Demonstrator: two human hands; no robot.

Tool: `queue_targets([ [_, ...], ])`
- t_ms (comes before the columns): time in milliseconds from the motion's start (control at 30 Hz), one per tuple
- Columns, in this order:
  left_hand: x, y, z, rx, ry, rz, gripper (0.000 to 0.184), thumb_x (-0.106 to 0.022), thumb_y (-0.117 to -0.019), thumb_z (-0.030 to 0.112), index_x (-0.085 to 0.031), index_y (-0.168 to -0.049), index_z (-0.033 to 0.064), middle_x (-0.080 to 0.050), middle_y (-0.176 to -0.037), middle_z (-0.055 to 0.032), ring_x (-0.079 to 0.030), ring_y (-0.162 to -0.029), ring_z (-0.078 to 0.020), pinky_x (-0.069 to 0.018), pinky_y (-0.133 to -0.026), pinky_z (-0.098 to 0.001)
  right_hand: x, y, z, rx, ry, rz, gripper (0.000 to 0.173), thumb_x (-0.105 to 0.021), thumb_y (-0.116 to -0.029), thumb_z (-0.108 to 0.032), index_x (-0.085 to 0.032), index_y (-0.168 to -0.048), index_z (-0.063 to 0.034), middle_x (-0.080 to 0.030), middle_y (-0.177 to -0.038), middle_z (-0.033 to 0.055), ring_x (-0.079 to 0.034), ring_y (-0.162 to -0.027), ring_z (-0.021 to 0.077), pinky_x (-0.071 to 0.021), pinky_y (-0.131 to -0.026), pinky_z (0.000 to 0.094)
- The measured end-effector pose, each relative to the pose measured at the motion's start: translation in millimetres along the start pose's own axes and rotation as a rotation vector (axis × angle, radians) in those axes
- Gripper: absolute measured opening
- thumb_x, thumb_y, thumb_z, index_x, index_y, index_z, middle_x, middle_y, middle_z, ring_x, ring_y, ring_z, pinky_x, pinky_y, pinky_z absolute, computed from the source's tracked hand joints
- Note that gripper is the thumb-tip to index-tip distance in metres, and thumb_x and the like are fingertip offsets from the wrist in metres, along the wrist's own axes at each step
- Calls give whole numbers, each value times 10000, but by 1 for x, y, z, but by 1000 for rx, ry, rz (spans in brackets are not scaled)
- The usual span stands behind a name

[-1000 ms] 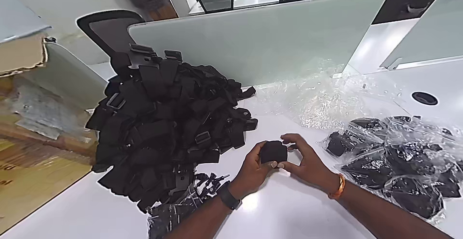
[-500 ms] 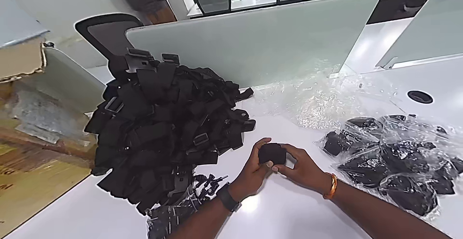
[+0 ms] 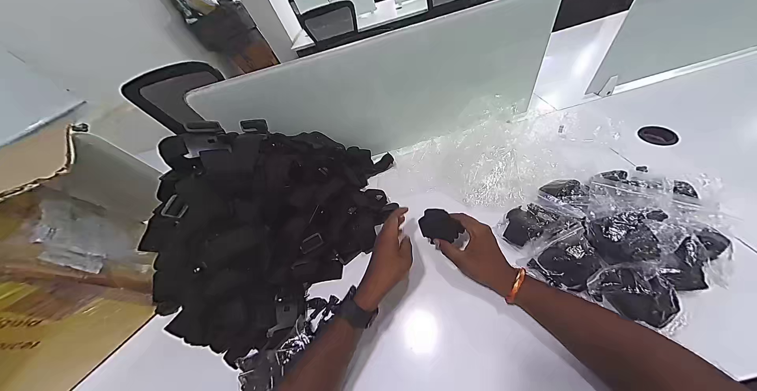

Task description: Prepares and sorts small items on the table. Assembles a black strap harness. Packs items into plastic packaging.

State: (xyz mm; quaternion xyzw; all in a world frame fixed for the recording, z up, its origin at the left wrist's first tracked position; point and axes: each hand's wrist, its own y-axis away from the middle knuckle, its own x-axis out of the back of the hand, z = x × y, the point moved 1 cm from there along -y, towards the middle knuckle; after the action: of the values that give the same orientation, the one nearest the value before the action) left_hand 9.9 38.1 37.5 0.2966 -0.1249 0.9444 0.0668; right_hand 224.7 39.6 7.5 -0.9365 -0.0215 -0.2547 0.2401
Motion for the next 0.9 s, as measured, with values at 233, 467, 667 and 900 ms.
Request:
queue_targets([
  [233, -24, -130, -22, -147, -582, 122, 310, -619, -999, 231, -701, -1279, 124, -343, -1610, -244, -246, -1500, -497, -302, -1134, -705, 5, -14, 15, -232, -219, 113, 442, -791, -853, -312, -664, -1182, -45, -731, -1040, 46, -704, -950, 84, -597, -865, 278],
  [467, -35, -172, -50, -74, -788, 43, 371, -495, -1059, 210, -624, -1376, 68, -501, -1543, -110, -335, -1488, -407, -214, -1125, -766, 5, -13, 19, -296, -271, 88, 440, -787, -853, -322, -654, -1182, -63, -732, -981, 29, -716, -832, 95, -624, -759, 295],
  [667, -1, -103, 1, -211, -313, 307, 260, -561, -1005, 53, -679, -1229, -6, -706, -1191, -157, -702, -1044, -259, -569, -948, -461, 6, -18, 20, -280, -308, 215, 452, -741, -898, -281, -604, -1232, -9, -707, -1059, 91, -711, -923, 127, -615, -835, 316],
  [900, 6, -14, 0, 42, 568, 264, 651, -700, -812, -100, -491, -1426, -45, -647, -1283, -178, -699, -1045, -259, -623, -863, -410, 11, -15, 9, -193, -798, 145, 241, -577, -936, -114, -585, -1151, -3, -706, -969, 72, -707, -827, 157, -616, -717, 317],
])
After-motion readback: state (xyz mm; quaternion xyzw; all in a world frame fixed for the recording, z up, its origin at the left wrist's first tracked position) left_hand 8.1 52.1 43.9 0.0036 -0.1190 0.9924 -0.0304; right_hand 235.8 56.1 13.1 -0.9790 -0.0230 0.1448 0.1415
